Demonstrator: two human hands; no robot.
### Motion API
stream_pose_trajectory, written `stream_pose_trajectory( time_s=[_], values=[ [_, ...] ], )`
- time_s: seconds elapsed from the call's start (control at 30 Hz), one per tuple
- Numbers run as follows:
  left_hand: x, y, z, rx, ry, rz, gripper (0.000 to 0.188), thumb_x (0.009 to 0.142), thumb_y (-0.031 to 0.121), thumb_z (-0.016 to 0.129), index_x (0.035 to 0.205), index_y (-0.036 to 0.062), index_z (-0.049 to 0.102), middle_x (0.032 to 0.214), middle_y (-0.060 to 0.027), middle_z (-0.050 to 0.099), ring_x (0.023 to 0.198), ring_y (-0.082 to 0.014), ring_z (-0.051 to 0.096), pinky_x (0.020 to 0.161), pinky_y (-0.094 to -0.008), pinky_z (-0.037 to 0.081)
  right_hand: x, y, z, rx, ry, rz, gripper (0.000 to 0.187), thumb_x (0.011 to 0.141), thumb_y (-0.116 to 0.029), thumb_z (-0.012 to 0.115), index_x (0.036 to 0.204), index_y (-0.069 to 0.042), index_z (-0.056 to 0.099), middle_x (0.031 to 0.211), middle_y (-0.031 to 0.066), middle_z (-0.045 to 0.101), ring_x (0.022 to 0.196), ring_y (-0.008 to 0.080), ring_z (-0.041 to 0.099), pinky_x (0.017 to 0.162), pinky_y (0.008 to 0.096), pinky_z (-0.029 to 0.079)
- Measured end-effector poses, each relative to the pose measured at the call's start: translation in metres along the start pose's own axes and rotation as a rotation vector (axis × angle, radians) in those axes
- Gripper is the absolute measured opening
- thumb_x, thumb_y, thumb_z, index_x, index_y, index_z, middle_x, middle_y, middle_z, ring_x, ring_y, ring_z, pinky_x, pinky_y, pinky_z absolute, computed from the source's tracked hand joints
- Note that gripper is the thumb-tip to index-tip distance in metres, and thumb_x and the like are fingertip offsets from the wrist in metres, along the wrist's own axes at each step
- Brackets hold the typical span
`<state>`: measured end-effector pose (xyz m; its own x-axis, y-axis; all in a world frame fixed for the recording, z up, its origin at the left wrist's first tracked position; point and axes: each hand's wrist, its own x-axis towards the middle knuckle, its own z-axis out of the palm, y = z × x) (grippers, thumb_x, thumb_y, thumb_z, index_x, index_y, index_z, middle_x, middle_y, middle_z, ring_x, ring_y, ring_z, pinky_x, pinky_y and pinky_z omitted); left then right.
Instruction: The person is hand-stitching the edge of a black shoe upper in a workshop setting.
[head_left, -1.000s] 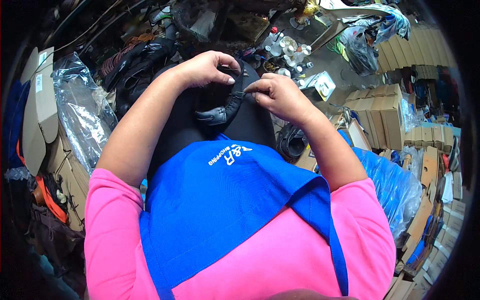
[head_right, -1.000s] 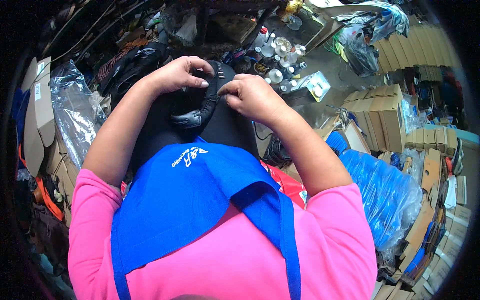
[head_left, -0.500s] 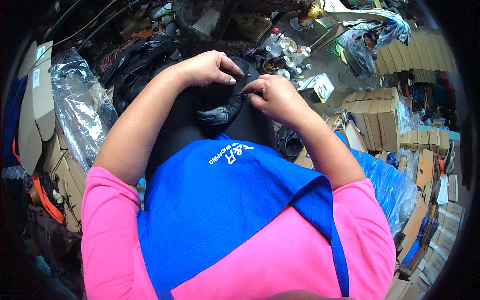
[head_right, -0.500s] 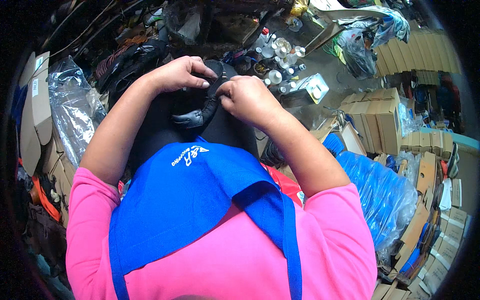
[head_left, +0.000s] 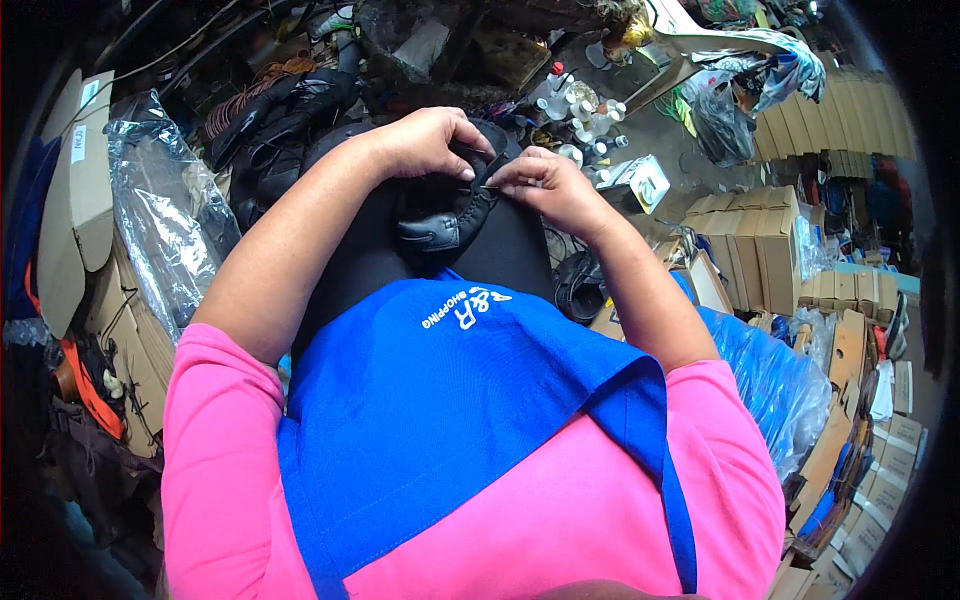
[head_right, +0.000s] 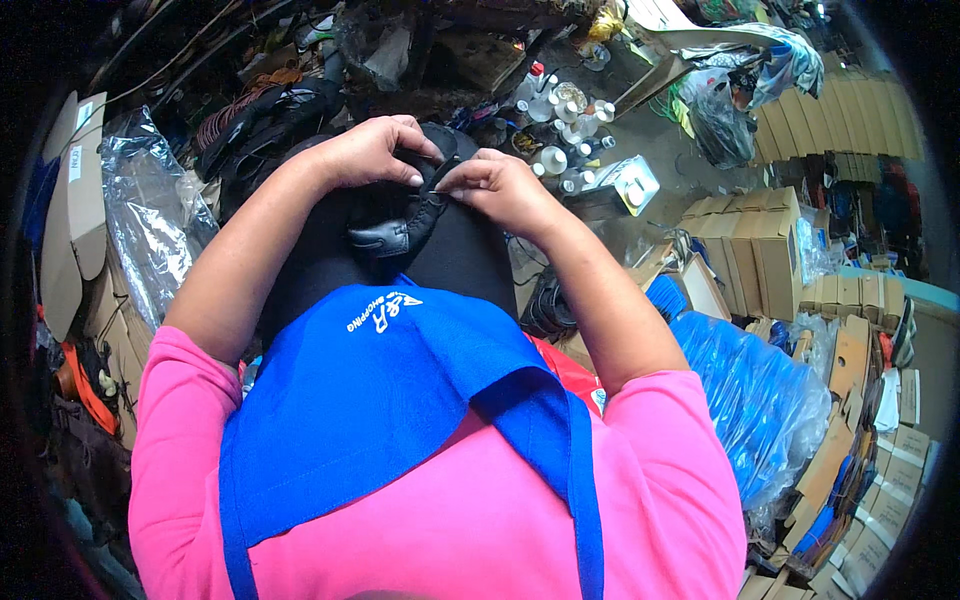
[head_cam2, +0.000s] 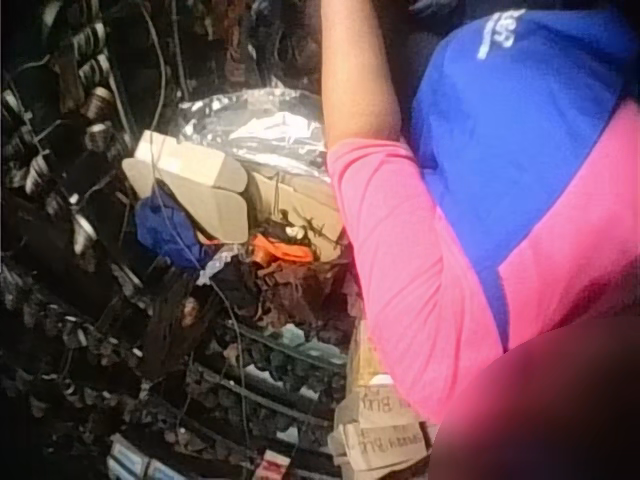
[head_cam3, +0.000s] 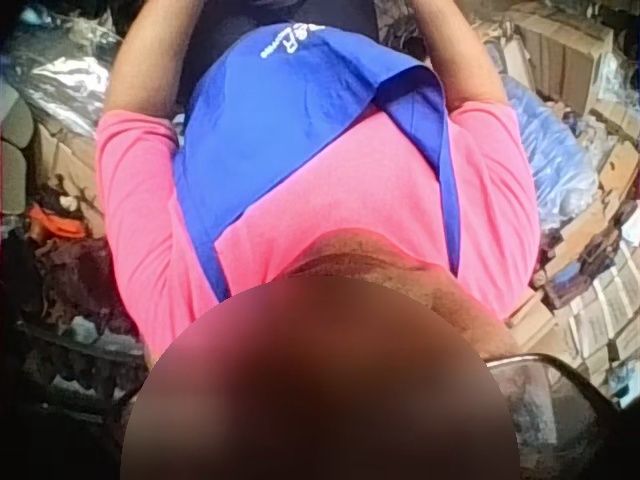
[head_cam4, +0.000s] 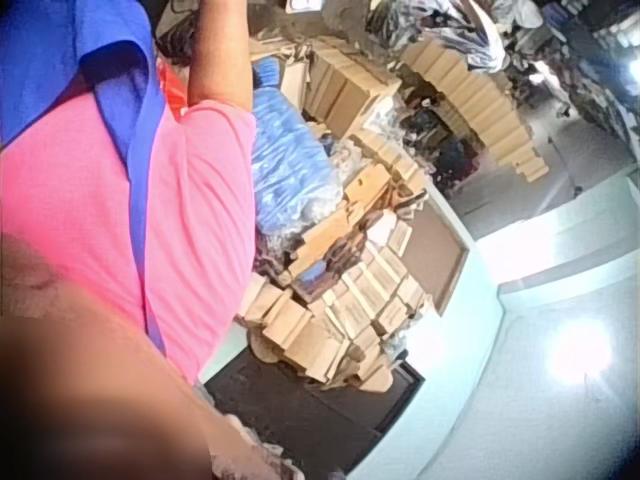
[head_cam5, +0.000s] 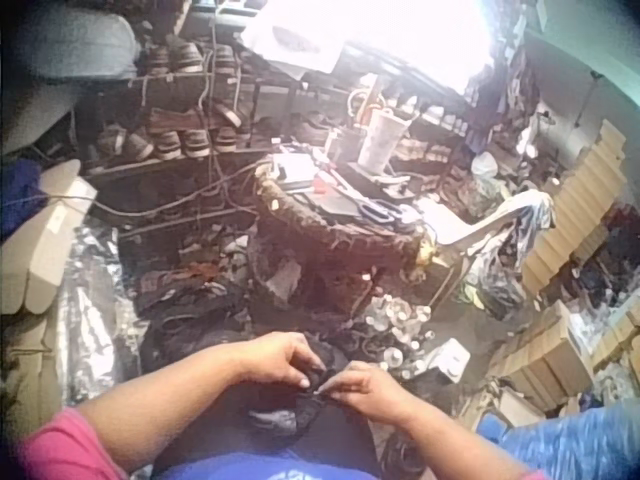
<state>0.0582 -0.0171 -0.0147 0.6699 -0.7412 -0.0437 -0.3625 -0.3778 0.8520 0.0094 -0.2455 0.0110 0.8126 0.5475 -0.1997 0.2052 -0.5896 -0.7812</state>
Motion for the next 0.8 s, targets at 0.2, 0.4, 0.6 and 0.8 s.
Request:
stream_pose_trajectory(
  time_s=[0.2, 0.4, 0.6, 0.8],
  values=[
    [-0.003, 0.004, 0.005, 0.008, 0.046, -0.038, 0.042, 0.067, 0.007, 0.076, 0.108, 0.0099, 0.068, 0.096, -0.0083, 0.058, 0.096, -0.0225, 0.056, 0.089, -0.0323, 0.044, -0.002, -0.012, -0.013, -0.603, 0.127, -0.305, 0.016, 0.077, -0.012, 0.069, 0.092, -0.018, 0.071, 0.082, 0.0085, 0.059, 0.079, 0.0258, 0.061, 0.069, 0.0332, 0.049],
    [-0.003, 0.004, 0.007, -0.006, 0.053, -0.046, 0.041, 0.068, 0.008, 0.075, 0.108, 0.0095, 0.067, 0.097, -0.0089, 0.059, 0.098, -0.0228, 0.056, 0.090, -0.0323, 0.044, -0.009, -0.006, 0.001, -0.212, 0.118, -0.183, 0.018, 0.078, -0.008, 0.068, 0.095, -0.014, 0.070, 0.082, 0.0073, 0.058, 0.076, 0.0227, 0.058, 0.069, 0.0326, 0.048],
    [0.001, 0.002, 0.007, 0.005, 0.034, -0.030, 0.041, 0.068, 0.008, 0.075, 0.108, 0.0094, 0.067, 0.099, -0.0095, 0.059, 0.099, -0.0236, 0.056, 0.091, -0.0327, 0.044, -0.016, 0.005, 0.009, -0.175, 0.186, -0.166, 0.019, 0.078, -0.008, 0.067, 0.096, -0.015, 0.070, 0.084, 0.0090, 0.060, 0.082, 0.0256, 0.062, 0.073, 0.0342, 0.050],
    [0.000, 0.002, 0.008, 0.007, 0.048, -0.022, 0.041, 0.068, 0.008, 0.075, 0.108, 0.0090, 0.067, 0.098, -0.0097, 0.059, 0.098, -0.0236, 0.056, 0.090, -0.0326, 0.044, -0.014, 0.005, 0.005, -0.057, 0.131, -0.117, 0.018, 0.080, -0.008, 0.066, 0.096, -0.014, 0.070, 0.087, 0.0073, 0.060, 0.085, 0.0220, 0.060, 0.076, 0.0319, 0.049]
  ],
)
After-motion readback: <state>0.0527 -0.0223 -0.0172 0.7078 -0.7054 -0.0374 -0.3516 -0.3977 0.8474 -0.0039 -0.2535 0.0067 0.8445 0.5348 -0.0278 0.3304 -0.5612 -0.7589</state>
